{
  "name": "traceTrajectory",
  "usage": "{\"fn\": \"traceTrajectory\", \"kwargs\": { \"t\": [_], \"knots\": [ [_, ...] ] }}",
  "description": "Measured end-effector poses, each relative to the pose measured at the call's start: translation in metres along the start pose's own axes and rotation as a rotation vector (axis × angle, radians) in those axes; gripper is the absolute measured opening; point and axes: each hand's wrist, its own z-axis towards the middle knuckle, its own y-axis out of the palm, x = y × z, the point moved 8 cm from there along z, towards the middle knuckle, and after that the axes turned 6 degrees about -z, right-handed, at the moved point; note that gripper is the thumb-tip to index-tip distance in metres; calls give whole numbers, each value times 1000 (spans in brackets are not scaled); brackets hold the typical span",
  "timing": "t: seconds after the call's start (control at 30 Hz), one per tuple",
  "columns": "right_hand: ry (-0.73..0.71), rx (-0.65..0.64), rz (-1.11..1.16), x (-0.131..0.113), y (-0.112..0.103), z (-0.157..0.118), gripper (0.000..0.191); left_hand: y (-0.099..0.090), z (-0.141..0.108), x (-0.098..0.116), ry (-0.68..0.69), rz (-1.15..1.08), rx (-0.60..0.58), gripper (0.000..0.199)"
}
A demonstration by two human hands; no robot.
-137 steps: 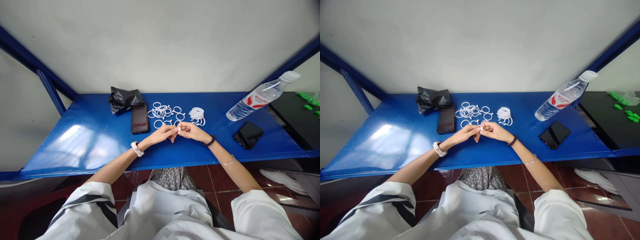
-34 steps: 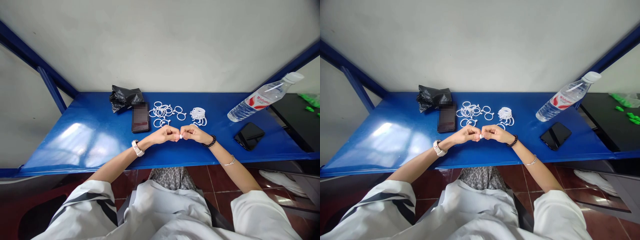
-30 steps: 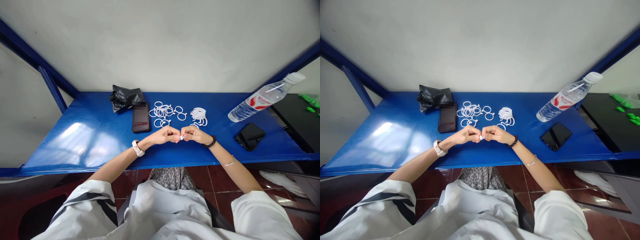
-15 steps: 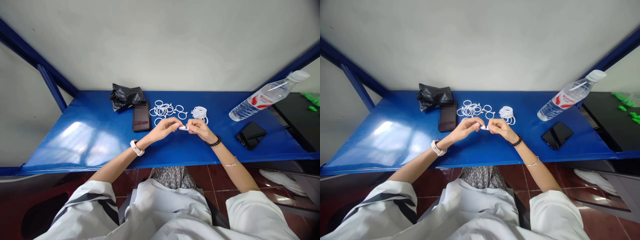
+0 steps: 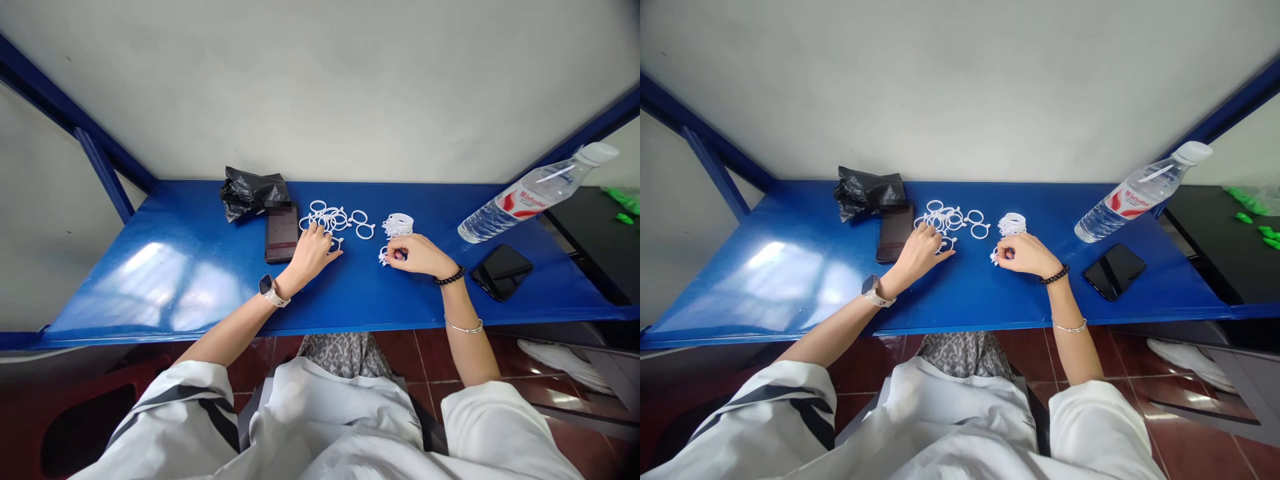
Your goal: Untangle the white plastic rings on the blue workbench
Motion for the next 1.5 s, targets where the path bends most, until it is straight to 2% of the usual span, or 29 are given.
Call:
{"fn": "traceTrajectory", "kwargs": {
  "t": [0.27,0.4,0.5,0.6,0.7,0.77,0.87,1.07,1.17,1.3,1.4,1.5],
  "knots": [
    [48,-100,30,6,5,-1,15,7,2,-1,43,-176,8,13],
    [42,-12,20,3,-3,-2,22,6,5,3,107,-377,28,16],
    [-12,94,59,-6,-11,-2,19,0,5,9,161,-635,19,17],
    [-81,179,145,-17,-14,-1,15,1,4,15,149,-962,-90,24],
    [-136,187,228,-27,-8,2,28,7,1,22,101,-1254,-238,34],
    [-172,191,263,-33,-4,4,28,11,-1,25,82,-1369,-293,39],
    [-215,244,283,-41,-1,6,25,16,-3,29,65,-1448,-343,42],
    [-232,281,313,-48,2,7,35,21,-4,33,33,-1483,-411,47],
    [-197,333,340,-47,0,7,34,23,-3,27,-42,-1504,-392,49],
    [-81,382,441,-40,1,8,32,24,-3,24,-105,-1593,-380,50],
    [-8,356,576,-36,5,9,35,27,-4,26,-144,-1668,-399,52],
    [-8,275,696,-39,10,11,38,29,-6,31,-161,-1702,-457,56]
  ]
}}
